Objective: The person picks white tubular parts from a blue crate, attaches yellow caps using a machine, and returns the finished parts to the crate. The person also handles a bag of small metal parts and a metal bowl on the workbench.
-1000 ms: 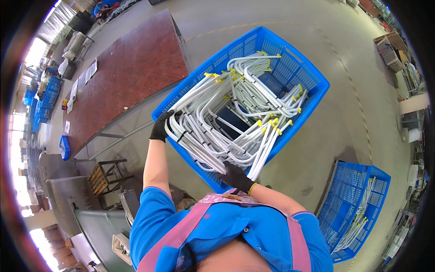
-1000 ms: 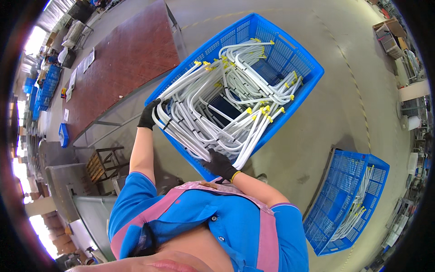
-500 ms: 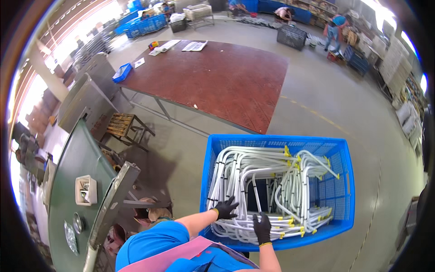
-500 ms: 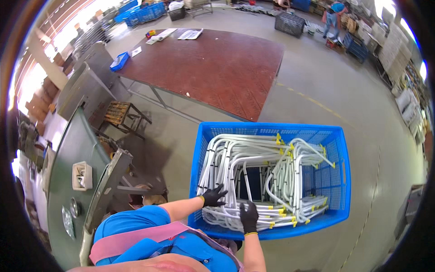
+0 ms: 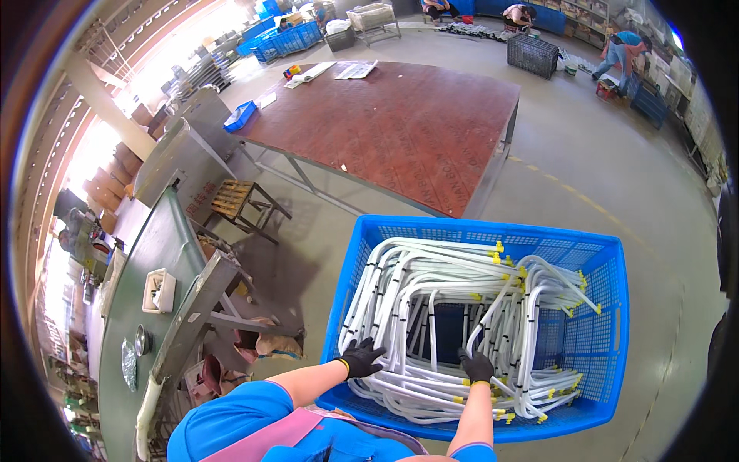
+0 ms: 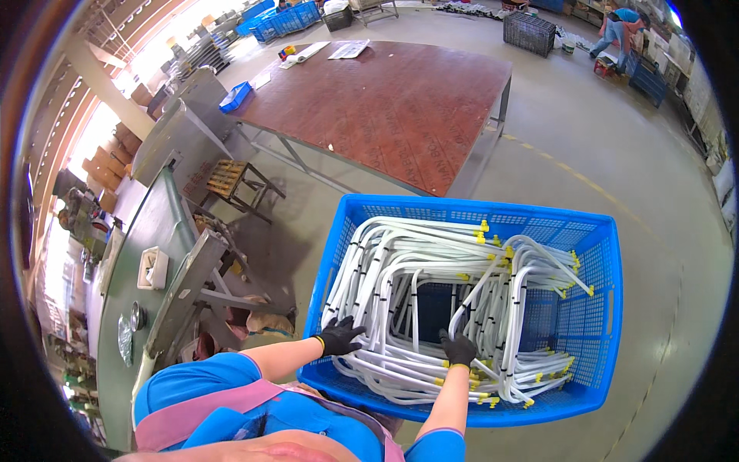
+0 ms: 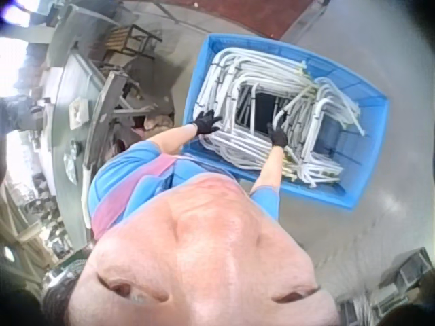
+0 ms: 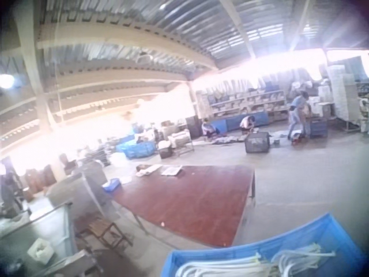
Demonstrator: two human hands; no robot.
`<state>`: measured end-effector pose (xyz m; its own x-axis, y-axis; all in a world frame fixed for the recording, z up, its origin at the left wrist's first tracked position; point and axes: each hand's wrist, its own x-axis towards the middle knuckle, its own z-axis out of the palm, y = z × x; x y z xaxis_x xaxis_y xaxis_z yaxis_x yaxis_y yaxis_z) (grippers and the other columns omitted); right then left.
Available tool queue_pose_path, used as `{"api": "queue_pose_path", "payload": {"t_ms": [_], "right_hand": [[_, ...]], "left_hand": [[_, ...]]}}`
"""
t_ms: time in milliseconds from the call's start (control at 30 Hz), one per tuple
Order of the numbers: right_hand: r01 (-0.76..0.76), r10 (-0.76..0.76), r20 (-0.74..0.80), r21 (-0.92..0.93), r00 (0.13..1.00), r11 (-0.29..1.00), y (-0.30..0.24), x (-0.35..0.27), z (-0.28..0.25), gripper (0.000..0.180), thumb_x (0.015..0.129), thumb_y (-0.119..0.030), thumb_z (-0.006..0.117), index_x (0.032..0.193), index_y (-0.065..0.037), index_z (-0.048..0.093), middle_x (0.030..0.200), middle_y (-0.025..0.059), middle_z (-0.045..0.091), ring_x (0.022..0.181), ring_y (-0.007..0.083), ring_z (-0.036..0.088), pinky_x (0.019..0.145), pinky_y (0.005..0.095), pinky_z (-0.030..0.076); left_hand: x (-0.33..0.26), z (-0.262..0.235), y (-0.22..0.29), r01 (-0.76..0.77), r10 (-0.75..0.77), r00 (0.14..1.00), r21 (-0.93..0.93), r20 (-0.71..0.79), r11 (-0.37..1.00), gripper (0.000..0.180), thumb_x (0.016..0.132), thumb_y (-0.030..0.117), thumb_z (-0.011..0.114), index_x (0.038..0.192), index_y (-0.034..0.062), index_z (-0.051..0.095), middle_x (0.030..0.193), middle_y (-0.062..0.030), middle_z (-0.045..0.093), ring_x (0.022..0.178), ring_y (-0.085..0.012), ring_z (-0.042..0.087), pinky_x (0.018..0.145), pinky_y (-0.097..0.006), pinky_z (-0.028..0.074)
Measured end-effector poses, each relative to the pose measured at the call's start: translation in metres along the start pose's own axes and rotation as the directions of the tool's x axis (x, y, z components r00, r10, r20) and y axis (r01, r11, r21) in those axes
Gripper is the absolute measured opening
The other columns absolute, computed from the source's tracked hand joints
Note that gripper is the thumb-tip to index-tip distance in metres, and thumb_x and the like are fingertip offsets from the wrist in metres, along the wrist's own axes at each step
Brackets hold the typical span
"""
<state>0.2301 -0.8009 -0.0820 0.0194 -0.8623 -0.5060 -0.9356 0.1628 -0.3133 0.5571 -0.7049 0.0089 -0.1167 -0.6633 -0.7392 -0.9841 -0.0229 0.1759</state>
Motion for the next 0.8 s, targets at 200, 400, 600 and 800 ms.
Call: {"api": "queue_pose_path", "payload": {"t_ms": [200, 400, 600, 800], "right_hand": [[0.138, -0.14, -0.397, -0.035, 0.907, 0.99, 0.089, -0.057, -0.012, 0.062, 0.08, -0.063, 0.052, 0.065, -0.004, 0.065, 0.063, 0.02, 0.061, 0.065, 0.0397, 0.061, 0.062, 0.0501, 0.046], [0.182, -0.293, -0.456, -0.272, 0.841, 0.945, 0.168, -0.109, -0.016, 0.032, 0.073, -0.027, 0.068, 0.091, -0.002, 0.059, 0.098, 0.0187, 0.06, 0.091, 0.0357, 0.056, 0.079, 0.0468, 0.044], [0.02, 0.031, -0.439, 0.11, 0.898, 0.994, 0.15, -0.129, 0.01, 0.06, 0.078, -0.022, 0.066, 0.127, 0.001, 0.042, 0.128, 0.0256, 0.048, 0.113, 0.0431, 0.048, 0.097, 0.0464, 0.04], [0.054, 0.007, -0.406, 0.139, 0.914, 0.989, 0.161, -0.153, 0.003, 0.034, 0.08, -0.024, 0.063, 0.1, 0.003, 0.06, 0.108, 0.0253, 0.059, 0.107, 0.0427, 0.051, 0.097, 0.0464, 0.039]], "left_hand": [[-0.006, 0.002, -0.011, 0.072, -0.065, 0.986, 0.042, -0.154, 0.997, 0.065, 0.083, 0.04, 0.057, 0.142, 0.0248, 0.036, 0.15, -0.0211, 0.017, 0.136, -0.0394, 0.025, 0.111, -0.047, 0.022], [-0.004, 0.01, -0.003, 0.171, -0.136, 0.955, 0.115, -0.263, 0.979, 0.066, 0.08, 0.036, 0.06, 0.14, 0.0163, 0.04, 0.152, -0.0225, 0.011, 0.138, -0.0415, 0.019, 0.111, -0.051, 0.018], [-0.011, 0.006, 0.011, 0.222, -0.211, 0.968, 0.07, -0.136, 0.973, 0.066, 0.081, 0.038, 0.058, 0.14, 0.0149, 0.038, 0.152, -0.0256, 0.006, 0.14, -0.041, 0.015, 0.112, -0.052, 0.015], [-0.028, -0.004, -0.011, 0.048, -0.047, 0.999, -0.11, 0.012, 0.993, 0.062, 0.08, 0.042, 0.059, 0.133, 0.0121, 0.047, 0.144, -0.0313, 0.026, 0.122, -0.044, 0.045, 0.102, -0.046, 0.038]]}}
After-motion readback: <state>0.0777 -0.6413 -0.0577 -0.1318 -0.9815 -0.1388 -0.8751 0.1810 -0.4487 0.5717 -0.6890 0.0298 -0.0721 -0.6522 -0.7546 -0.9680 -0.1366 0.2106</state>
